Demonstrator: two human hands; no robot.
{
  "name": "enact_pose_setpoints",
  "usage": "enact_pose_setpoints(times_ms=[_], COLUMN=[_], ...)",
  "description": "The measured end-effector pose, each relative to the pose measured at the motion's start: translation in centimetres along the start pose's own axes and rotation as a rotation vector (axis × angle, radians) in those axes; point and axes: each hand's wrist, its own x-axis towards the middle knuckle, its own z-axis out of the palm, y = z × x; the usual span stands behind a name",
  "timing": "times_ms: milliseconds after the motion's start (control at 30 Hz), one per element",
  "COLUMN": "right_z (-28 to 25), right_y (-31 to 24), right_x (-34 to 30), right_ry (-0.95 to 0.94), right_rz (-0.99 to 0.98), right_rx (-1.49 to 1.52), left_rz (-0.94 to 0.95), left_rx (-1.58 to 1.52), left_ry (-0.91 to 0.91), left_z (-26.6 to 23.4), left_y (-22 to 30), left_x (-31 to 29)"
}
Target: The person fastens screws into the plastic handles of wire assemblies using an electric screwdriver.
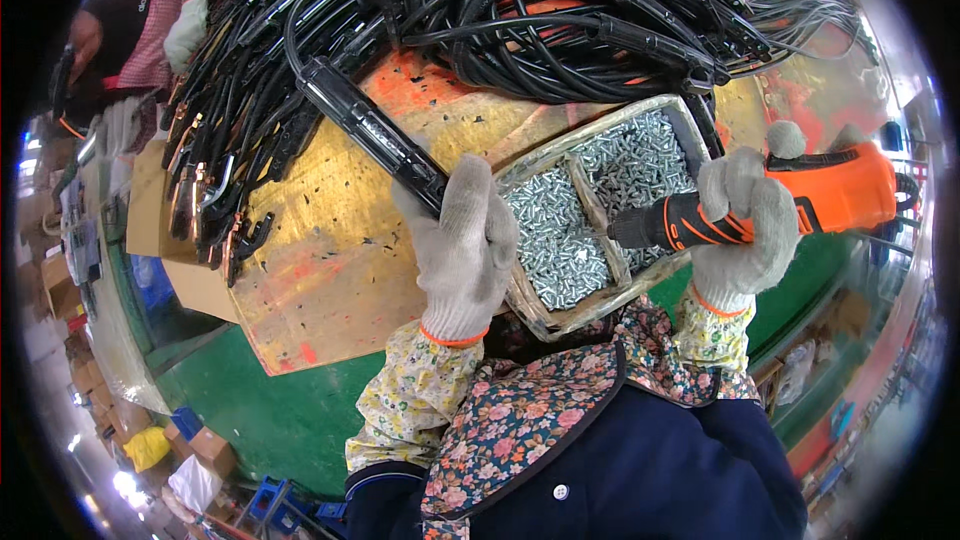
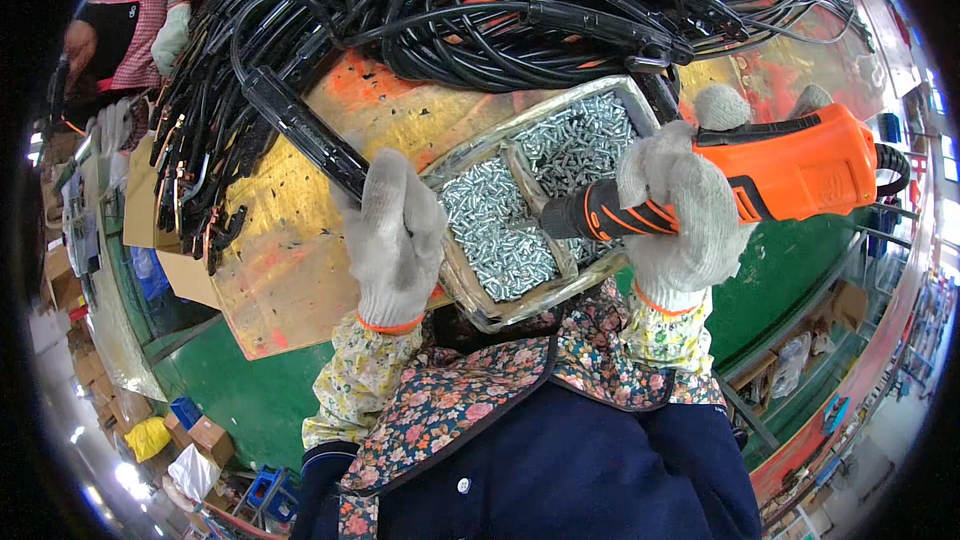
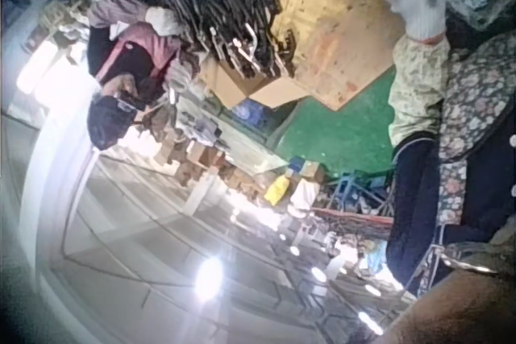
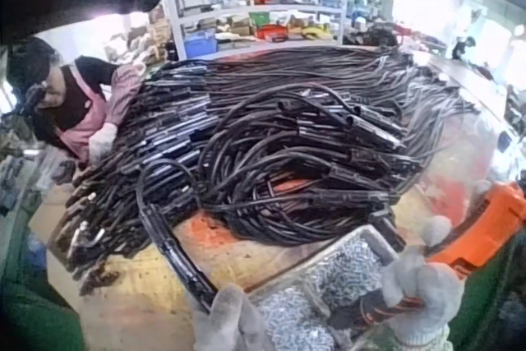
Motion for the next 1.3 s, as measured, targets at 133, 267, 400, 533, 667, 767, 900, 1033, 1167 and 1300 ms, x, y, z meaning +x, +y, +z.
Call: enact_pose_setpoints(times_ms=[133,267,400,533,667,767,900,1033,1167,1300], right_z=[-0.4,0.2,0.6,0.1,1.1,0.9,2.7,4.0,4.6,4.0], right_y=[0.1,0.2,0.5,0.3,-0.9,-1.8,-3.2,-2.7,-0.9,0.9], right_x=[-0.1,-0.3,-0.3,-0.1,1.0,2.0,3.7,4.3,4.1,3.4], right_ry=[-0.042,0.041,0.020,0.030,0.047,-0.001,-0.018,-0.013,0.031,0.070], right_rz=[-0.050,-0.021,-0.060,-0.082,-0.074,-0.051,-0.057,-0.029,0.073,0.124], right_rx=[-0.113,-0.178,-0.151,-0.091,0.143,0.313,0.477,0.628,0.650,0.591], left_rz=[-0.010,-0.002,0.007,-0.005,0.090,0.129,0.061,-0.072,-0.128,-0.137], left_rx=[0.048,0.057,0.051,0.065,0.153,0.153,-0.047,-0.164,-0.205,-0.254], left_ry=[0.001,0.035,0.080,0.075,0.069,0.059,0.023,0.084,0.109,-0.040], left_z=[0.2,0.6,0.6,0.9,1.4,1.7,0.8,0.9,0.4,-0.7], left_y=[0.1,0.1,-0.1,0.1,0.2,0.0,-1.4,-2.4,-2.2,-2.4], left_x=[-0.1,-0.2,-0.1,-0.1,-0.5,-1.0,-2.1,-2.1,-1.9,-1.7])
